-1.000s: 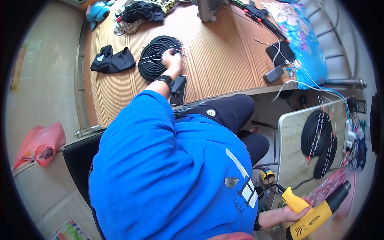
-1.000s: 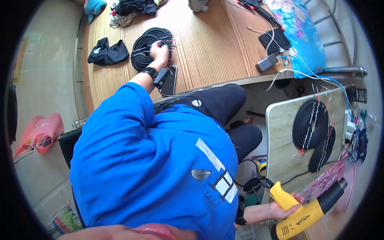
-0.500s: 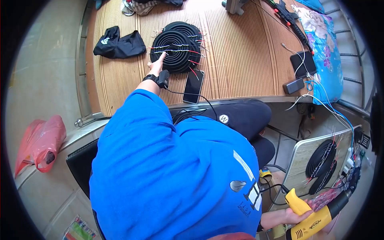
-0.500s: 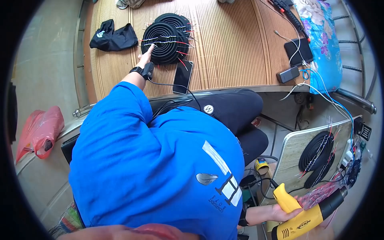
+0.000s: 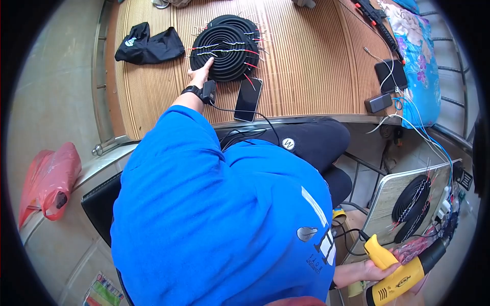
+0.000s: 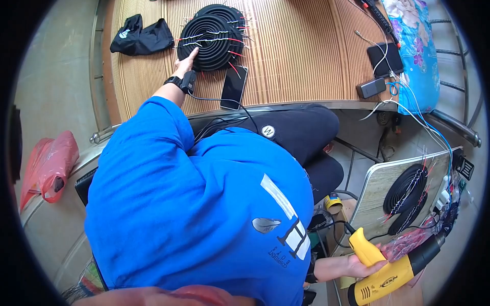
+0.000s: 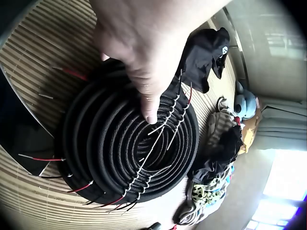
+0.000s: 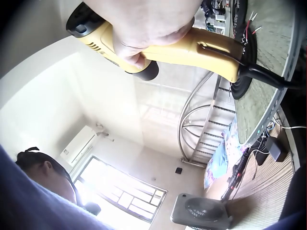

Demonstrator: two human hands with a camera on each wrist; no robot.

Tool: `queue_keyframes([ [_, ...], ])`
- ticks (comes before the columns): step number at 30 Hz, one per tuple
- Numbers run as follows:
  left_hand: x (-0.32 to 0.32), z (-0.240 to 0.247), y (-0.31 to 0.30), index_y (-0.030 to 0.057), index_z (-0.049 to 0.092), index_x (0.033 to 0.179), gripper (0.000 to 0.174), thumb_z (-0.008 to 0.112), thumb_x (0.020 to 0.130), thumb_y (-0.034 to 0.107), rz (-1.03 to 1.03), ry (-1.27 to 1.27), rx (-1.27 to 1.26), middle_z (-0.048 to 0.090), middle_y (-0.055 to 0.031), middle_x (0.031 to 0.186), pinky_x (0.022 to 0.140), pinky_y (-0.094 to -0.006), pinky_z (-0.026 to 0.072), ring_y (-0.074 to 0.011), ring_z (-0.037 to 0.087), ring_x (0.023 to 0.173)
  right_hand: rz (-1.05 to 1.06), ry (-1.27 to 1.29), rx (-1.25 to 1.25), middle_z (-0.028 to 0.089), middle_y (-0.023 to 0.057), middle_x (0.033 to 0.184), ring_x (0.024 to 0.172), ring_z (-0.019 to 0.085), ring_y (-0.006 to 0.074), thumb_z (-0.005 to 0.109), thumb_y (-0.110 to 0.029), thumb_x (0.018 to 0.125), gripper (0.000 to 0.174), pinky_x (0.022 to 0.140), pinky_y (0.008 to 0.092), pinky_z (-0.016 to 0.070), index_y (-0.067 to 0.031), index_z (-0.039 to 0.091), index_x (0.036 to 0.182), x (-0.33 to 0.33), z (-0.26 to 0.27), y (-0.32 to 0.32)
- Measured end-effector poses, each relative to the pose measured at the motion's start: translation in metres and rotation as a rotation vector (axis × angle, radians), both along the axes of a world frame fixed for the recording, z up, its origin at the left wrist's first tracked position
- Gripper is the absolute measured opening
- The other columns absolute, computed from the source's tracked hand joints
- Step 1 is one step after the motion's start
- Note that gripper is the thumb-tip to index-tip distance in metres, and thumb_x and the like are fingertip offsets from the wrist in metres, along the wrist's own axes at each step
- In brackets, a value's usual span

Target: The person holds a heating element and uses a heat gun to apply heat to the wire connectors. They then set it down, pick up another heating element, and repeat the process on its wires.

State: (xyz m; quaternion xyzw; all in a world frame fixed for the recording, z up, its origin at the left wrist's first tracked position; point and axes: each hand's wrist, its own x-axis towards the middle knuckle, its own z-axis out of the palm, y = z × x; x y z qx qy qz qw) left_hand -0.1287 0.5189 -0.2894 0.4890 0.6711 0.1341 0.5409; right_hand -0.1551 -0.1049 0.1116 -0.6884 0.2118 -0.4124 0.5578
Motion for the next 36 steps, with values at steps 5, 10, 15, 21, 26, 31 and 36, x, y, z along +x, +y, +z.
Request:
queue_keyframes([
  [5, 0.007, 0.011, -0.010, -0.0019, 0.008, 0.125, 0.111, 0.082, 0.047, 0.027, 0.026, -0.004, -0.056, 0.033, -0.0212, 0.122, 0.092, -0.0375, 0.0341, -0.0295, 0.039, 0.111, -0.015, -0.007, -0.019, 0.056, 0.0165, 0.091, 0.082, 0.056, 0.0265, 0.053, -0.022, 0.077, 0.033, 0.074, 0.0361, 0.0457, 0.0045, 0.053, 0.097, -0.007, -0.002, 0.000],
  [10, 0.017, 0.040, -0.022, -0.0013, 0.009, 0.124, 0.108, 0.082, 0.049, 0.026, 0.055, -0.053, -0.151, 0.035, -0.0199, 0.120, 0.089, -0.0458, 0.0352, -0.0306, 0.040, 0.110, -0.016, 0.016, -0.018, 0.056, 0.0168, 0.088, 0.081, 0.056, 0.0262, 0.053, -0.021, 0.077, 0.033, 0.073, 0.0358, 0.0458, 0.0046, 0.053, 0.097, -0.010, -0.004, 0.000],
  [15, 0.021, 0.037, -0.018, -0.0005, 0.011, 0.122, 0.105, 0.081, 0.049, 0.025, 0.088, -0.080, -0.173, 0.035, -0.0188, 0.119, 0.084, -0.0551, 0.0344, -0.0319, 0.040, 0.109, -0.022, 0.019, -0.009, 0.056, 0.0167, 0.087, 0.081, 0.056, 0.0260, 0.054, -0.021, 0.077, 0.032, 0.073, 0.0361, 0.0458, 0.0048, 0.052, 0.096, -0.009, -0.004, 0.004],
  [21, 0.023, 0.036, -0.011, -0.0015, 0.019, 0.121, 0.099, 0.082, 0.049, 0.025, 0.059, -0.128, -0.245, 0.032, -0.0187, 0.123, 0.085, -0.0553, 0.0335, -0.0304, 0.043, 0.106, 0.010, 0.036, 0.009, 0.056, 0.0160, 0.088, 0.081, 0.056, 0.0258, 0.054, -0.021, 0.077, 0.032, 0.072, 0.0352, 0.0463, 0.0047, 0.052, 0.096, -0.009, -0.005, 0.000],
  [26, 0.021, 0.022, -0.010, -0.0010, 0.035, 0.109, 0.073, 0.078, 0.055, 0.020, 0.066, -0.330, -0.143, 0.044, -0.0160, 0.111, 0.079, -0.0471, 0.0408, -0.0265, 0.050, 0.096, 0.080, 0.057, 0.057, 0.056, 0.0152, 0.087, 0.080, 0.056, 0.0251, 0.054, -0.021, 0.077, 0.031, 0.070, 0.0338, 0.0467, 0.0043, 0.052, 0.094, -0.011, -0.006, -0.005],
  [31, 0.025, 0.036, -0.017, -0.0001, 0.048, 0.100, 0.050, 0.074, 0.061, 0.016, 0.073, -0.551, -0.126, 0.055, -0.0124, 0.098, 0.072, -0.0386, 0.0474, -0.0230, 0.057, 0.086, 0.104, 0.060, 0.054, 0.056, 0.0148, 0.085, 0.079, 0.056, 0.0242, 0.054, -0.021, 0.077, 0.030, 0.069, 0.0329, 0.0467, 0.0041, 0.051, 0.094, -0.012, -0.009, -0.005],
  [36, 0.027, 0.054, -0.027, 0.0022, 0.048, 0.101, 0.041, 0.069, 0.067, 0.013, 0.048, -0.652, -0.263, 0.059, -0.0079, 0.089, 0.067, -0.0321, 0.0494, -0.0205, 0.058, 0.079, 0.084, 0.055, 0.075, 0.056, 0.0148, 0.086, 0.078, 0.056, 0.0239, 0.054, -0.021, 0.078, 0.030, 0.068, 0.0318, 0.0466, 0.0040, 0.051, 0.094, -0.013, -0.008, -0.005],
])
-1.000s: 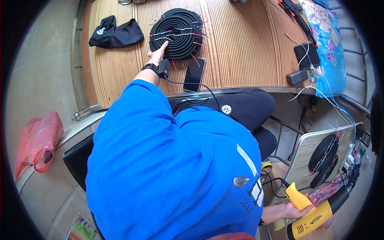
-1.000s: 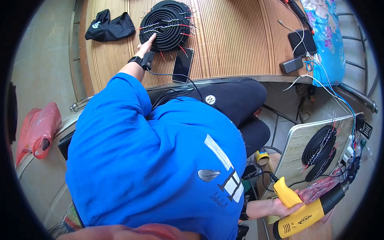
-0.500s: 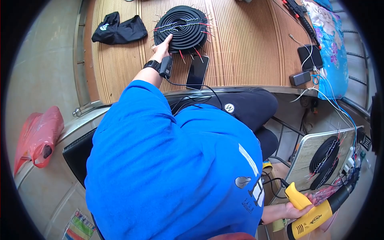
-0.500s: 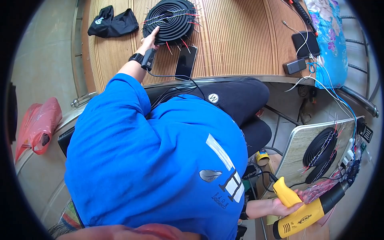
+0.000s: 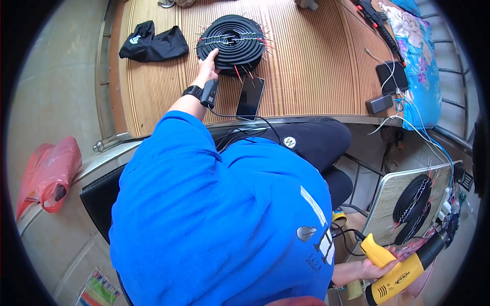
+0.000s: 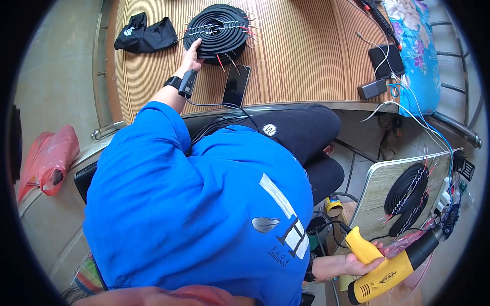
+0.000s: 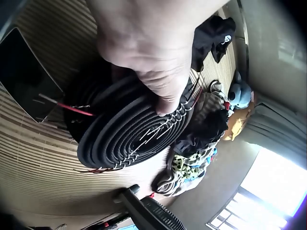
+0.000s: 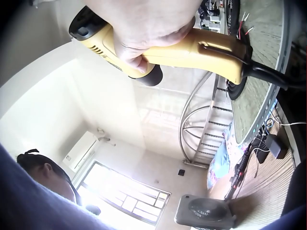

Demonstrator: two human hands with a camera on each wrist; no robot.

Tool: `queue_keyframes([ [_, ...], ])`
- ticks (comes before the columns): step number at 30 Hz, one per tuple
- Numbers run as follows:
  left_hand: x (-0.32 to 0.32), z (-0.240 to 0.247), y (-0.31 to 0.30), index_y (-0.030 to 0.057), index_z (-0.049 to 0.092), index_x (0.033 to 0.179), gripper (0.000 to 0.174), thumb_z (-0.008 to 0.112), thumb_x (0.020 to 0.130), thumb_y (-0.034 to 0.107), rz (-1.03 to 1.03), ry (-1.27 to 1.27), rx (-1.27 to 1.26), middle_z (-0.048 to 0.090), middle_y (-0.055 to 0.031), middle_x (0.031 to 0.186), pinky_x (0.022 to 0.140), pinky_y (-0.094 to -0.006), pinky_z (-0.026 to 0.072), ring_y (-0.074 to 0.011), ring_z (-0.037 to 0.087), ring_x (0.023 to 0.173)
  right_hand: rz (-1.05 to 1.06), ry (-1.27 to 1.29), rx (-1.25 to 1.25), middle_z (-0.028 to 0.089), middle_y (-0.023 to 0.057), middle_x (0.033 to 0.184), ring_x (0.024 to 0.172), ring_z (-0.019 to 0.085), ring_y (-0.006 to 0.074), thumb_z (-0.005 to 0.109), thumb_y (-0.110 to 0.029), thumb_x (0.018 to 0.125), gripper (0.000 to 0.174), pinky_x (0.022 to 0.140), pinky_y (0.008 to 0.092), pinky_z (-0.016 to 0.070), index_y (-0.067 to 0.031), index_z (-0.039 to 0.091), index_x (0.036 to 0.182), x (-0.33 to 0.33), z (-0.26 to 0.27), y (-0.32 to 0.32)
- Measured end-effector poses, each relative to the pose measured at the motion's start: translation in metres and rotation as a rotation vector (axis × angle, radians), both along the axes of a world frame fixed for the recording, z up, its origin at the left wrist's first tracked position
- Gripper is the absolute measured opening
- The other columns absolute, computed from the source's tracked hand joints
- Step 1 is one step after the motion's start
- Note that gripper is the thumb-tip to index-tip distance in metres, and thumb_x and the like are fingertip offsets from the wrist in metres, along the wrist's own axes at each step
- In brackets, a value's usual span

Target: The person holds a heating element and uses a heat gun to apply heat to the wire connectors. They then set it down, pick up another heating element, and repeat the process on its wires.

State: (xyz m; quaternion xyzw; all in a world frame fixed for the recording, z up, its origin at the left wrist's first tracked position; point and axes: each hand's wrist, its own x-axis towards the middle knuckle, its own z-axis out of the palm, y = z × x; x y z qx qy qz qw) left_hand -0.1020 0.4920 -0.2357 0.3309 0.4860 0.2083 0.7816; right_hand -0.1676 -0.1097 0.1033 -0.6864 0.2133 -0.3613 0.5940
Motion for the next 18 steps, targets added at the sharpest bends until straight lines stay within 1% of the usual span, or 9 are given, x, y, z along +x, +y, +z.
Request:
queue_keyframes([
  [2, 0.003, 0.005, 0.000, 0.0028, 0.048, 0.101, 0.040, 0.068, 0.068, 0.013, -0.014, 0.004, 0.011, 0.059, -0.0072, 0.088, 0.067, -0.0312, 0.0494, -0.0198, 0.058, 0.079, -0.017, 0.011, 0.005, 0.056, 0.0147, 0.086, 0.078, 0.056, 0.0235, 0.053, -0.021, 0.078, 0.031, 0.068, 0.0312, 0.0464, 0.0038, 0.051, 0.096, -0.001, 0.001, -0.001],
  [5, 0.009, 0.019, -0.008, 0.0039, 0.049, 0.102, 0.038, 0.066, 0.069, 0.011, -0.100, -0.080, 0.054, 0.058, -0.0064, 0.090, 0.068, -0.0313, 0.0487, -0.0182, 0.057, 0.079, -0.026, 0.006, 0.010, 0.055, 0.0146, 0.086, 0.077, 0.055, 0.0228, 0.052, -0.022, 0.079, 0.031, 0.068, 0.0306, 0.0461, 0.0036, 0.050, 0.097, 0.000, 0.000, 0.000],
  [6, 0.012, 0.025, -0.012, 0.0039, 0.049, 0.102, 0.038, 0.066, 0.069, 0.011, -0.098, -0.089, 0.061, 0.058, -0.0064, 0.090, 0.068, -0.0313, 0.0487, -0.0182, 0.057, 0.079, -0.035, 0.003, 0.001, 0.055, 0.0145, 0.086, 0.077, 0.055, 0.0223, 0.052, -0.022, 0.079, 0.031, 0.068, 0.0303, 0.0459, 0.0035, 0.050, 0.098, 0.000, 0.001, 0.000],
  [8, 0.022, 0.042, -0.023, 0.0052, 0.051, 0.102, 0.035, 0.065, 0.070, 0.012, -0.116, -0.125, 0.147, 0.058, -0.0053, 0.092, 0.071, -0.0317, 0.0481, -0.0179, 0.057, 0.082, -0.045, -0.012, -0.002, 0.055, 0.0145, 0.086, 0.077, 0.055, 0.0218, 0.052, -0.022, 0.079, 0.032, 0.068, 0.0300, 0.0457, 0.0034, 0.050, 0.098, -0.001, 0.001, -0.003],
  [9, 0.026, 0.050, -0.027, 0.0058, 0.052, 0.102, 0.034, 0.065, 0.071, 0.013, -0.125, -0.143, 0.190, 0.058, -0.0047, 0.093, 0.072, -0.0319, 0.0478, -0.0178, 0.057, 0.083, -0.014, -0.023, -0.011, 0.056, 0.0148, 0.086, 0.077, 0.056, 0.0221, 0.052, -0.021, 0.079, 0.033, 0.068, 0.0304, 0.0461, 0.0038, 0.049, 0.100, -0.003, 0.000, -0.007],
  [11, 0.034, 0.064, -0.036, 0.0058, 0.051, 0.103, 0.035, 0.064, 0.071, 0.013, -0.162, -0.189, 0.190, 0.058, -0.0046, 0.094, 0.072, -0.0314, 0.0475, -0.0176, 0.057, 0.083, 0.047, -0.045, -0.031, 0.056, 0.0155, 0.086, 0.076, 0.057, 0.0228, 0.052, -0.020, 0.079, 0.035, 0.069, 0.0312, 0.0470, 0.0045, 0.048, 0.103, -0.005, -0.002, -0.013],
  [13, 0.043, 0.076, -0.046, 0.0059, 0.050, 0.105, 0.036, 0.064, 0.072, 0.012, -0.239, -0.262, 0.174, 0.057, -0.0044, 0.095, 0.073, -0.0304, 0.0471, -0.0172, 0.057, 0.084, 0.022, -0.052, -0.038, 0.056, 0.0154, 0.086, 0.077, 0.056, 0.0227, 0.053, -0.021, 0.079, 0.035, 0.069, 0.0310, 0.0468, 0.0047, 0.048, 0.103, -0.005, -0.002, -0.010],
  [16, 0.057, 0.095, -0.065, 0.0055, 0.049, 0.106, 0.037, 0.063, 0.072, 0.012, -0.303, -0.344, 0.172, 0.057, -0.0044, 0.096, 0.075, -0.0292, 0.0460, -0.0170, 0.056, 0.086, -0.029, -0.055, -0.061, 0.055, 0.0153, 0.087, 0.077, 0.056, 0.0225, 0.053, -0.021, 0.079, 0.036, 0.070, 0.0305, 0.0464, 0.0051, 0.047, 0.103, -0.008, 0.001, -0.005],
  [18, 0.066, 0.110, -0.079, 0.0053, 0.048, 0.107, 0.038, 0.063, 0.072, 0.012, -0.341, -0.390, 0.173, 0.056, -0.0045, 0.097, 0.076, -0.0287, 0.0454, -0.0169, 0.055, 0.087, -0.072, -0.041, -0.032, 0.055, 0.0151, 0.087, 0.077, 0.056, 0.0224, 0.053, -0.022, 0.078, 0.038, 0.070, 0.0304, 0.0461, 0.0054, 0.047, 0.104, -0.011, 0.002, -0.005],
])
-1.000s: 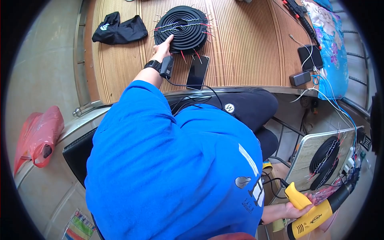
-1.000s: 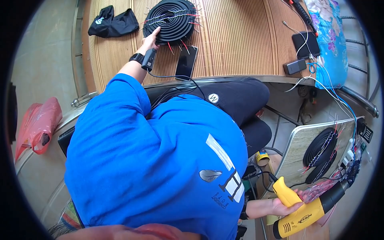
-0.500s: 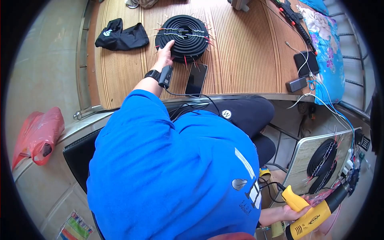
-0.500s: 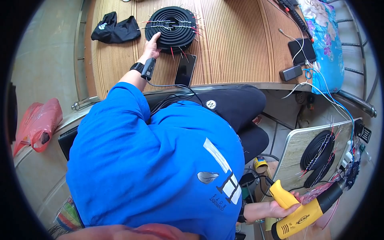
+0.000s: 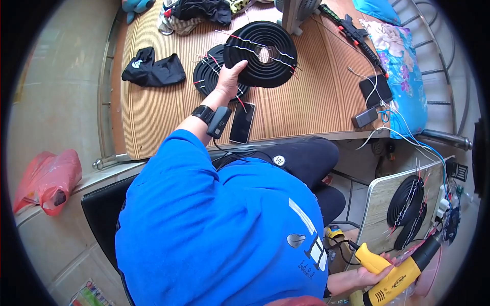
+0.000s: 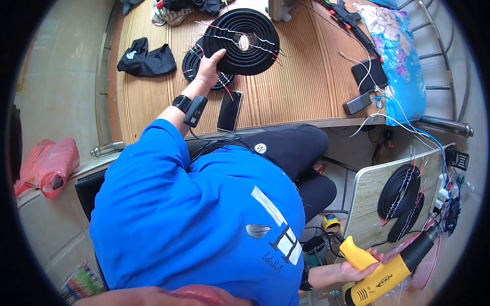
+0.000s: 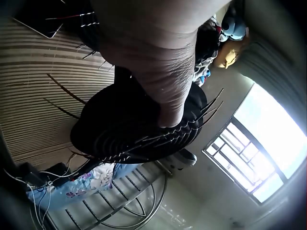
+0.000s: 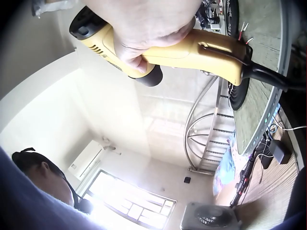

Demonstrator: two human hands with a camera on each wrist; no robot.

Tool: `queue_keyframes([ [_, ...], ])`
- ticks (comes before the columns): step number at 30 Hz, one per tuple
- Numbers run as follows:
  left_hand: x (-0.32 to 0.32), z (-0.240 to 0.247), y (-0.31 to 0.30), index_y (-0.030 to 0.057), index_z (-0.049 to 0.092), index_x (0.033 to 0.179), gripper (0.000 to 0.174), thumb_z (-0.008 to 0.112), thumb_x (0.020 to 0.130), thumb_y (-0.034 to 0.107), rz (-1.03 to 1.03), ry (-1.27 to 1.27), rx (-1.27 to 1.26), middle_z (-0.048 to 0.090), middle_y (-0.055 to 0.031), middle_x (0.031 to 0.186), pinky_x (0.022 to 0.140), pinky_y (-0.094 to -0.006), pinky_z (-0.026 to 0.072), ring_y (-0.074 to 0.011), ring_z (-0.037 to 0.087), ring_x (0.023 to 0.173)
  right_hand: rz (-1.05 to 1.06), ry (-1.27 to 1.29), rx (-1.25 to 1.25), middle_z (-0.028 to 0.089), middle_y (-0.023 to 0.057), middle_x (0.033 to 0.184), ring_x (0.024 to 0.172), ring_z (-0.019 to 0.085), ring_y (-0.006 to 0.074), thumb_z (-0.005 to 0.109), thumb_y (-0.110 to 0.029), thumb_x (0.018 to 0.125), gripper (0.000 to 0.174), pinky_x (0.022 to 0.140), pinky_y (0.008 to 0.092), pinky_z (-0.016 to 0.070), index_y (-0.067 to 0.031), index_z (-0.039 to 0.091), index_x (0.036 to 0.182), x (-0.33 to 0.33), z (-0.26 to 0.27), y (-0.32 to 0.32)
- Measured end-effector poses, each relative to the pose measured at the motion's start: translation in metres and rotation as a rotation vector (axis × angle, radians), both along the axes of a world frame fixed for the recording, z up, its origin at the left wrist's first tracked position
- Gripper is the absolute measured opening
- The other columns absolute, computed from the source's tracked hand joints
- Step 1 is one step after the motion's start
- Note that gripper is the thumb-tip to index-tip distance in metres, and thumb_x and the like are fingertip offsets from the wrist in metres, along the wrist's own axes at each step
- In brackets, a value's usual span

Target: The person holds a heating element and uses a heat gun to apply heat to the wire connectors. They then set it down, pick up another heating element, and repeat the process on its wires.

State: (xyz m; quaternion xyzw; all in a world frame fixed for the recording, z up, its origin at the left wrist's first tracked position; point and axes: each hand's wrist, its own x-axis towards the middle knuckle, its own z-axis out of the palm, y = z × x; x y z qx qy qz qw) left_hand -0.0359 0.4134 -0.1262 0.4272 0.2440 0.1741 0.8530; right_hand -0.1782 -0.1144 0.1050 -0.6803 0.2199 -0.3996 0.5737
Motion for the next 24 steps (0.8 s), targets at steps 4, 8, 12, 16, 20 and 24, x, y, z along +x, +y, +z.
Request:
queue_keyframes([
  [4, 0.016, 0.022, -0.027, 0.0028, 0.048, 0.107, 0.040, 0.063, 0.071, 0.012, -0.125, -0.117, -0.021, 0.055, -0.0045, 0.099, 0.079, -0.0276, 0.0427, -0.0157, 0.053, 0.089, -0.033, -0.010, 0.034, 0.055, 0.0148, 0.087, 0.078, 0.055, 0.0223, 0.053, -0.022, 0.078, 0.038, 0.069, 0.0302, 0.0457, 0.0055, 0.047, 0.104, -0.008, 0.001, -0.006],
  [8, 0.029, 0.031, -0.052, 0.0028, 0.048, 0.107, 0.040, 0.063, 0.072, 0.012, -0.242, -0.176, -0.046, 0.055, -0.0042, 0.099, 0.079, -0.0280, 0.0428, -0.0149, 0.053, 0.090, -0.055, -0.026, 0.061, 0.054, 0.0140, 0.085, 0.078, 0.055, 0.0217, 0.053, -0.022, 0.078, 0.038, 0.069, 0.0298, 0.0456, 0.0053, 0.047, 0.104, -0.014, -0.002, -0.012],
  [12, 0.037, 0.044, -0.078, 0.0037, 0.046, 0.110, 0.039, 0.059, 0.075, 0.012, -0.354, -0.199, -0.103, 0.054, -0.0053, 0.102, 0.084, -0.0303, 0.0411, -0.0165, 0.053, 0.092, -0.061, -0.031, 0.076, 0.054, 0.0130, 0.085, 0.078, 0.054, 0.0207, 0.053, -0.022, 0.078, 0.037, 0.068, 0.0292, 0.0455, 0.0047, 0.047, 0.104, -0.017, -0.002, -0.012],
  [16, 0.042, 0.048, -0.093, 0.0023, 0.048, 0.108, 0.035, 0.057, 0.077, 0.015, -0.484, -0.165, -0.258, 0.056, -0.0066, 0.101, 0.085, -0.0314, 0.0408, -0.0180, 0.054, 0.091, -0.071, -0.037, 0.048, 0.053, 0.0117, 0.088, 0.078, 0.054, 0.0195, 0.052, -0.022, 0.079, 0.037, 0.068, 0.0287, 0.0453, 0.0033, 0.046, 0.105, -0.023, -0.003, -0.014],
  [20, 0.045, 0.045, -0.100, 0.0006, 0.050, 0.106, 0.033, 0.053, 0.080, 0.020, -0.558, -0.164, -0.363, 0.057, -0.0086, 0.100, 0.086, -0.0331, 0.0408, -0.0199, 0.054, 0.092, -0.087, -0.016, 0.088, 0.051, 0.0106, 0.092, 0.079, 0.053, 0.0189, 0.051, -0.022, 0.079, 0.038, 0.069, 0.0292, 0.0451, 0.0016, 0.044, 0.109, -0.029, -0.006, -0.017],
  [24, 0.045, 0.049, -0.105, -0.0002, 0.050, 0.105, 0.033, 0.051, 0.081, 0.023, -0.594, -0.171, -0.404, 0.057, -0.0101, 0.101, 0.086, -0.0345, 0.0405, -0.0208, 0.054, 0.094, -0.109, -0.017, 0.117, 0.051, 0.0101, 0.094, 0.079, 0.053, 0.0187, 0.051, -0.022, 0.080, 0.039, 0.069, 0.0303, 0.0449, 0.0011, 0.043, 0.110, -0.030, -0.006, -0.016],
])
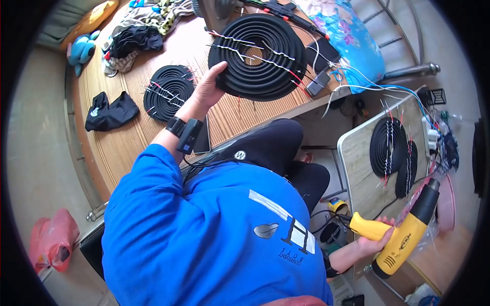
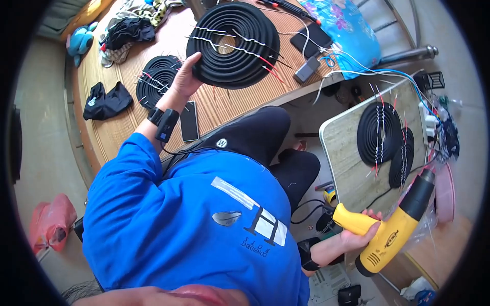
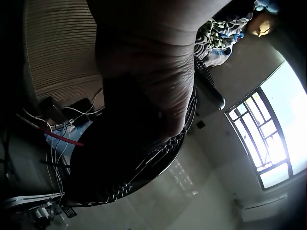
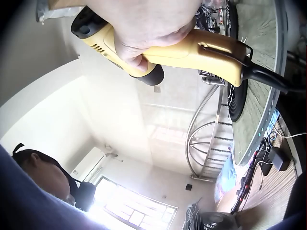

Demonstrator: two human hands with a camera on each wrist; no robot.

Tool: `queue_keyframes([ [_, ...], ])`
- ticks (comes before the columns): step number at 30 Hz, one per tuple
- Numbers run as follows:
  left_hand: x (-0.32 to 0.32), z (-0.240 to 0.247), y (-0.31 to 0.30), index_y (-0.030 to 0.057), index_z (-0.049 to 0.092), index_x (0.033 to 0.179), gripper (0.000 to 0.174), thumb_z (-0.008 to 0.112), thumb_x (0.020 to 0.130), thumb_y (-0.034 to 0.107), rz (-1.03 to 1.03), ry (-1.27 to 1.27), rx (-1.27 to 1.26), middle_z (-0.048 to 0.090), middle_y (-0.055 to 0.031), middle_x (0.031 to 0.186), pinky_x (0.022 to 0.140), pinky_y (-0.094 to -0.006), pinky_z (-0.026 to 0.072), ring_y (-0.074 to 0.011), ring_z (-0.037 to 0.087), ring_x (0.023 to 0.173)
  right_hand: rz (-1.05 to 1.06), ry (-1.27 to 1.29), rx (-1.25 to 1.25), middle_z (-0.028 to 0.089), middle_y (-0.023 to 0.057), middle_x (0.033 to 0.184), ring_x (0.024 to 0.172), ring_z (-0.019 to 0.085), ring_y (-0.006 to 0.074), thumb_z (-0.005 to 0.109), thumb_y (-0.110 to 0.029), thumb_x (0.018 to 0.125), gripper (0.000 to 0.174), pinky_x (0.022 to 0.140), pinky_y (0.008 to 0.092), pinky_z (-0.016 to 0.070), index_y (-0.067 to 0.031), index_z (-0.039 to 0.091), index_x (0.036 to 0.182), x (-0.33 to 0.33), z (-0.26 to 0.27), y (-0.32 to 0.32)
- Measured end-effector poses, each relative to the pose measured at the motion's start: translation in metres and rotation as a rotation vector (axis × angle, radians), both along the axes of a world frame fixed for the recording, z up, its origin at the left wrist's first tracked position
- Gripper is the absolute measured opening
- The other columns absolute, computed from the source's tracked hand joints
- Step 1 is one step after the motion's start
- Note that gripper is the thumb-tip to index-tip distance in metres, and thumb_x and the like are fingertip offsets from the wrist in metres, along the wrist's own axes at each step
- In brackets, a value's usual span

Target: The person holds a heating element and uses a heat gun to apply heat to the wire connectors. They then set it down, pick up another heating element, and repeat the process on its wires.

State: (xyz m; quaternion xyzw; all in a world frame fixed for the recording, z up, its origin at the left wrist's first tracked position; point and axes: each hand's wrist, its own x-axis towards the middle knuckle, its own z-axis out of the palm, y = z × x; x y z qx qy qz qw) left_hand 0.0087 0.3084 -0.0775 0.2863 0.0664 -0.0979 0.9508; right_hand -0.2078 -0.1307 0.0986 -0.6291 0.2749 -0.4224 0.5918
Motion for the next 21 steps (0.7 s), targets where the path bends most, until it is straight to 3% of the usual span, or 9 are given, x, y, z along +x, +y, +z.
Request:
queue_keyframes([
  [7, 0.008, 0.022, -0.029, 0.0002, 0.050, 0.104, 0.032, 0.053, 0.080, 0.021, -0.082, -0.006, -0.043, 0.057, -0.0083, 0.099, 0.086, -0.0329, 0.0409, -0.0186, 0.055, 0.091, 0.070, -0.019, 0.011, 0.052, 0.0110, 0.091, 0.079, 0.053, 0.0193, 0.051, -0.022, 0.079, 0.036, 0.071, 0.0320, 0.0443, 0.0023, 0.045, 0.105, -0.007, -0.001, 0.000],
  [14, 0.031, 0.059, -0.117, 0.0021, 0.046, 0.109, 0.034, 0.053, 0.080, 0.019, -0.221, -0.109, -0.069, 0.055, -0.0068, 0.103, 0.084, -0.0320, 0.0410, -0.0176, 0.053, 0.094, 0.163, -0.041, -0.088, 0.053, 0.0110, 0.089, 0.080, 0.053, 0.0197, 0.052, -0.022, 0.078, 0.035, 0.072, 0.0312, 0.0444, 0.0020, 0.046, 0.103, -0.012, 0.011, 0.004],
  [17, 0.030, 0.076, -0.153, 0.0029, 0.045, 0.110, 0.035, 0.054, 0.080, 0.018, -0.262, -0.176, -0.048, 0.053, -0.0061, 0.104, 0.083, -0.0314, 0.0412, -0.0169, 0.052, 0.094, 0.346, -0.011, -0.207, 0.053, 0.0116, 0.090, 0.080, 0.053, 0.0192, 0.053, -0.011, 0.077, 0.031, 0.072, 0.0305, 0.0453, 0.0019, 0.046, 0.104, -0.013, 0.021, 0.008],
  [21, 0.027, 0.085, -0.184, 0.0036, 0.044, 0.112, 0.035, 0.054, 0.080, 0.015, -0.269, -0.226, -0.022, 0.053, -0.0052, 0.105, 0.082, -0.0305, 0.0413, -0.0158, 0.052, 0.094, 0.354, 0.129, -0.297, 0.054, 0.0115, 0.093, 0.080, 0.054, 0.0180, 0.055, 0.000, 0.073, 0.032, 0.072, 0.0292, 0.0455, 0.0016, 0.047, 0.104, -0.008, 0.023, 0.019],
])
